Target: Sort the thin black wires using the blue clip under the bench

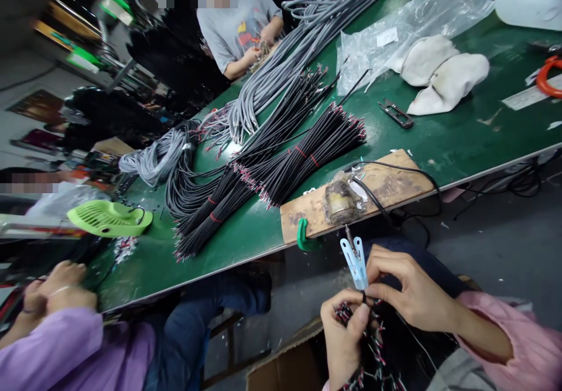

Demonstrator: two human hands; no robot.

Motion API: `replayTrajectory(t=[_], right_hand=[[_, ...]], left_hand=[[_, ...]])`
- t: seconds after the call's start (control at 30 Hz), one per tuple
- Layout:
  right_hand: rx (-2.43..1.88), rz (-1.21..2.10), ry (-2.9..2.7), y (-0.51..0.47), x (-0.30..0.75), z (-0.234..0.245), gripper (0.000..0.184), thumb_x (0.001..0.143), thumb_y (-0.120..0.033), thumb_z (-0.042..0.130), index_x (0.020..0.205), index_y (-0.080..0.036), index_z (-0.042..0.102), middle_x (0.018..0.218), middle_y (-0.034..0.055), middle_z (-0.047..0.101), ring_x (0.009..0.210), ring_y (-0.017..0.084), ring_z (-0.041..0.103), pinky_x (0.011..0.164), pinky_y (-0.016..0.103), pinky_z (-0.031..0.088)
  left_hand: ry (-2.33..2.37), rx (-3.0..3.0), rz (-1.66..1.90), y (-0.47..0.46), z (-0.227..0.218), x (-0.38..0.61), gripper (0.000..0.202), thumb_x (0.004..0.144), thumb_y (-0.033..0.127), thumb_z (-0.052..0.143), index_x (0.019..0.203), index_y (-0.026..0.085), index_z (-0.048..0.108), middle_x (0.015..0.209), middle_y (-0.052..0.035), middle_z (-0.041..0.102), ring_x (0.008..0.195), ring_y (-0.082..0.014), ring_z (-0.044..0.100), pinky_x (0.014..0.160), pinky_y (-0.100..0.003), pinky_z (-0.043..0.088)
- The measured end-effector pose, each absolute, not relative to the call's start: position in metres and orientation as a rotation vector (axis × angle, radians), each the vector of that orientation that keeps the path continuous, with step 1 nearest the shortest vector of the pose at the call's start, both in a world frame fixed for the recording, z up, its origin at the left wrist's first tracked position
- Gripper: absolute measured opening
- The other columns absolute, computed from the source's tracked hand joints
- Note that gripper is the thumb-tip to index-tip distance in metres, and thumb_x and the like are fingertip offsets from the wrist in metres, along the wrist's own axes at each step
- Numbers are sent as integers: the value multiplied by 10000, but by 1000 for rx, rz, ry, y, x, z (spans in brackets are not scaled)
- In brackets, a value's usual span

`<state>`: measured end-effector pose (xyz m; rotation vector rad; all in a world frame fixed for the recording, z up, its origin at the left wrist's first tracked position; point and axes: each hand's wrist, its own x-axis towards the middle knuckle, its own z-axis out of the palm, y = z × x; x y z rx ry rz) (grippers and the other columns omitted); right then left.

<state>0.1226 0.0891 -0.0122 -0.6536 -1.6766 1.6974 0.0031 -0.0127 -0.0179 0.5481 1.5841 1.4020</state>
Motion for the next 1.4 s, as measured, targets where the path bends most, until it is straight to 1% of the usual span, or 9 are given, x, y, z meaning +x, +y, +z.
replayTrajectory(t=[0.2, 0.3, 0.4, 0.53, 0.63, 0.8, 0.97, 1.23, 1.4], right_hand=[[-446, 2310, -1200, 90, 116, -16, 341, 834, -485, 626, 792, -151, 571, 711, 2, 516, 658, 136, 491, 612, 257, 406], [-629, 2072, -1225, 106, 113, -8, 369, 820, -504, 637, 714, -157, 569, 676, -14, 497, 654, 130, 464, 621, 250, 383], [-752, 1848, -1347, 121, 106, 3, 450, 817, -551, 613, 601, -161, 550, 591, -30, 453, 579, 113, 401, 543, 241, 328], [-673, 2026, -1312, 124, 96, 10, 479, 774, -587, 644, 618, -135, 614, 569, -18, 505, 544, 108, 421, 506, 236, 314], [-582, 2180, -1080, 120, 93, 9, 462, 799, -561, 637, 682, -116, 670, 632, 11, 577, 591, 118, 481, 561, 240, 361], [-472, 2348, -831, 116, 91, 5, 470, 769, -565, 673, 717, -98, 700, 615, 12, 561, 567, 100, 450, 556, 231, 343], [-479, 2366, -652, 115, 96, -14, 476, 814, -572, 622, 749, -109, 710, 657, 18, 558, 587, 95, 418, 550, 224, 309], [-570, 2172, -1220, 102, 124, -26, 287, 854, -394, 649, 852, -115, 715, 783, 54, 618, 730, 154, 544, 671, 275, 392], [-460, 1908, -1524, 88, 126, -12, 159, 860, -263, 636, 873, -129, 721, 825, 74, 650, 768, 178, 554, 686, 300, 412]], left_hand=[[1426, 753, 1531, -12, -6, -4, 133, 721, 312, 768, 641, 206, 762, 573, 5, 616, 396, -86, 516, 392, -197, 394], [1469, 983, 1466, -12, 2, -10, 41, 726, 217, 758, 718, 243, 789, 626, -22, 680, 491, -131, 603, 483, -223, 472], [1597, 1032, 1557, -10, 9, -10, 36, 685, 251, 789, 651, 246, 780, 571, -16, 680, 515, -131, 608, 528, -216, 475], [1637, 970, 1650, -4, 8, -7, 77, 642, 300, 818, 607, 257, 765, 565, -6, 667, 516, -137, 605, 531, -231, 470], [1605, 944, 1667, 2, 1, -7, 98, 630, 320, 825, 599, 253, 761, 568, -10, 655, 525, -156, 608, 537, -261, 484], [1538, 968, 1608, 7, -6, -8, 197, 676, 372, 791, 599, 196, 750, 548, -23, 615, 477, -145, 570, 430, -234, 442], [1485, 992, 1606, 5, -6, -7, 209, 703, 380, 770, 625, 188, 743, 555, -22, 600, 472, -132, 559, 406, -216, 418], [1241, 559, 1608, -12, -11, 2, 241, 739, 362, 746, 608, 174, 673, 564, 35, 540, 299, -9, 360, 300, -142, 251], [1204, 442, 1543, -21, -21, 2, 299, 762, 372, 727, 599, 157, 600, 519, 29, 547, 283, 1, 353, 305, -113, 203]])
